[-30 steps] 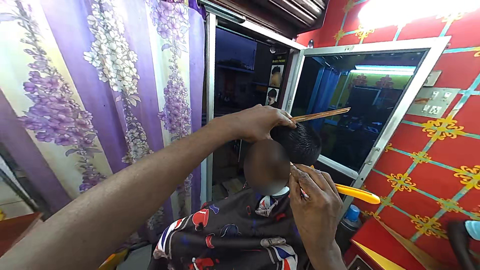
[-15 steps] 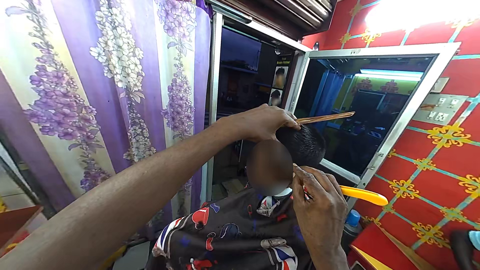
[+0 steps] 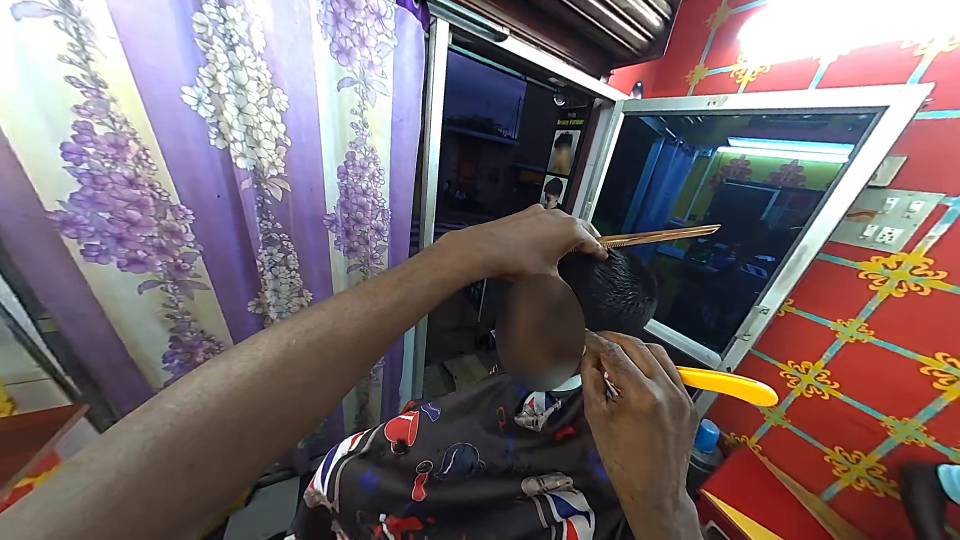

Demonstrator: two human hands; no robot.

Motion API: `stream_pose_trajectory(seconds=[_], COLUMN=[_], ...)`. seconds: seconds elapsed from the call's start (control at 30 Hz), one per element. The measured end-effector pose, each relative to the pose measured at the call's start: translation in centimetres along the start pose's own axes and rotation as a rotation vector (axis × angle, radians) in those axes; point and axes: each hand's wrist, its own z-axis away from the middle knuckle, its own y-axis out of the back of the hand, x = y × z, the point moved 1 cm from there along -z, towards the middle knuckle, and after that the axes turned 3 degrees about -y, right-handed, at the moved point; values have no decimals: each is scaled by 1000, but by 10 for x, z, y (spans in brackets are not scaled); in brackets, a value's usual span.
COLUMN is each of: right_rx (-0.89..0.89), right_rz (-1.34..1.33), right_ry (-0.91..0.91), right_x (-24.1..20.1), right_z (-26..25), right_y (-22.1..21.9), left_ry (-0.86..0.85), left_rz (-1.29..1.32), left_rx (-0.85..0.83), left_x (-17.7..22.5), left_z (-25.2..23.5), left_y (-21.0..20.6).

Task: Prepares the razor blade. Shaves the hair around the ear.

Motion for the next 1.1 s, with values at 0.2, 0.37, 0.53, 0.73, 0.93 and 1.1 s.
stream_pose_trajectory(seconds=[0.2, 0.37, 0.53, 0.73, 0.93, 1.1], right_rx=[82, 202, 170, 163, 154, 153], right_rz=[-106, -270, -204, -203, -206, -197], right_ry=[-62, -167, -138, -143, -134, -130], right_x=[6, 17, 18, 18, 19, 19], right_z=[7, 16, 20, 19, 19, 19], right_y=[-2, -5, -12, -11, -14, -14], left_ry=[22, 91, 148, 175, 165, 164], left_rz=[14, 43, 0, -19, -19, -10], left_rx=[-28, -29, -31, -51, -32, -25], left_x=[3, 9, 17, 19, 18, 16], left_z=[0, 1, 0, -1, -1, 1], left_y=[2, 1, -1, 0, -1, -1])
